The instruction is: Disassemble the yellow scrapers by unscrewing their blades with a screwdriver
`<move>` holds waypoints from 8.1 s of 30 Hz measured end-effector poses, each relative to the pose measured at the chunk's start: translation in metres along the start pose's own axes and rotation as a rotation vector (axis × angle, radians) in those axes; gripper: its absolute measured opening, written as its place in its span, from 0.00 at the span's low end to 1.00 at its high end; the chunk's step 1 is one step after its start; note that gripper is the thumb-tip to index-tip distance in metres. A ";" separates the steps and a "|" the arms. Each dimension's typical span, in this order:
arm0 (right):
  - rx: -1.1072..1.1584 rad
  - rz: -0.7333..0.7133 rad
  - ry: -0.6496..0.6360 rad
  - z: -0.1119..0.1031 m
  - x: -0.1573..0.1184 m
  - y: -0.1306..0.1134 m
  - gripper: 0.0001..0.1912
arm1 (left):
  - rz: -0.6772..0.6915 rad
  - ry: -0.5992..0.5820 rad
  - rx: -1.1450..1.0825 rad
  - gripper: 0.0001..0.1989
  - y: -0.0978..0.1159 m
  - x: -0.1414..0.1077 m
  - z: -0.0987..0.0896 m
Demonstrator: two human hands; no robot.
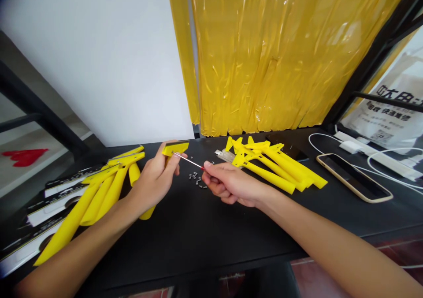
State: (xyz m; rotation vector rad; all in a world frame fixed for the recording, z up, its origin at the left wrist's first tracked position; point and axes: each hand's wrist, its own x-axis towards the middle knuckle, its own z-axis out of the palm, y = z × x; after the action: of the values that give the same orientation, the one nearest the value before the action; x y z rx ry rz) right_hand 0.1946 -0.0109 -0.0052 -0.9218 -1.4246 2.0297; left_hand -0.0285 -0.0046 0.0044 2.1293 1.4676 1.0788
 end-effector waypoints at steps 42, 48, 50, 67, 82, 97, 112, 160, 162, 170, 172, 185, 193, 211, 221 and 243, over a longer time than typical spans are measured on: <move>-0.515 -0.438 0.369 -0.008 0.017 0.016 0.14 | 0.063 0.075 0.002 0.18 -0.020 0.002 0.007; -0.533 -0.381 0.420 -0.006 0.016 0.015 0.23 | 0.052 0.058 0.056 0.17 -0.016 0.002 0.007; -0.471 -0.396 0.397 -0.007 0.016 0.014 0.21 | 0.044 0.060 0.054 0.17 -0.016 0.002 0.006; -0.018 -0.450 0.466 -0.001 0.015 0.011 0.17 | 0.112 0.106 0.061 0.18 -0.018 0.001 0.012; -0.057 -0.493 0.476 -0.003 0.016 0.012 0.17 | 0.112 0.086 0.086 0.19 -0.018 -0.001 0.013; -0.420 -0.701 0.593 -0.005 0.013 0.015 0.12 | 0.054 0.021 -0.006 0.17 -0.015 -0.001 0.013; -0.596 -0.694 0.653 -0.005 0.008 0.012 0.11 | -0.085 -0.046 -0.258 0.19 -0.017 0.003 0.014; -0.789 -0.463 0.680 -0.040 0.000 -0.016 0.17 | 0.128 -0.223 0.407 0.13 -0.040 0.006 0.016; -0.809 -0.480 0.676 -0.040 0.000 -0.016 0.17 | 0.114 -0.233 0.393 0.12 -0.040 0.007 0.017; -0.902 -0.493 0.639 -0.041 0.001 -0.012 0.18 | 0.151 -0.244 0.366 0.12 -0.038 0.007 0.016; -0.919 -0.491 0.637 -0.040 0.001 -0.012 0.19 | 0.149 -0.244 0.387 0.13 -0.037 0.007 0.016; -0.402 -0.218 0.518 -0.028 0.012 0.000 0.23 | 0.022 -0.125 0.563 0.21 -0.018 0.003 0.010; -0.422 -0.085 0.367 -0.006 0.024 0.024 0.22 | -0.014 -0.107 0.619 0.26 -0.011 -0.003 0.014; -0.365 -0.214 0.390 -0.010 0.025 0.021 0.22 | -0.020 -0.322 0.547 0.30 -0.002 -0.006 0.016; -0.187 -0.203 0.376 -0.017 0.025 0.019 0.25 | -0.065 -0.267 0.191 0.28 -0.013 0.007 -0.003; -1.056 -0.276 0.653 -0.073 0.023 -0.017 0.16 | -0.466 -0.136 -0.518 0.10 -0.005 0.009 -0.002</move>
State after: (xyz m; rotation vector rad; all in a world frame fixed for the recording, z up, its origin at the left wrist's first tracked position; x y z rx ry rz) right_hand 0.2354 0.0557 -0.0113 -1.4759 -2.0199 0.5512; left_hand -0.0312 0.0053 0.0061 1.3899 1.3417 0.9767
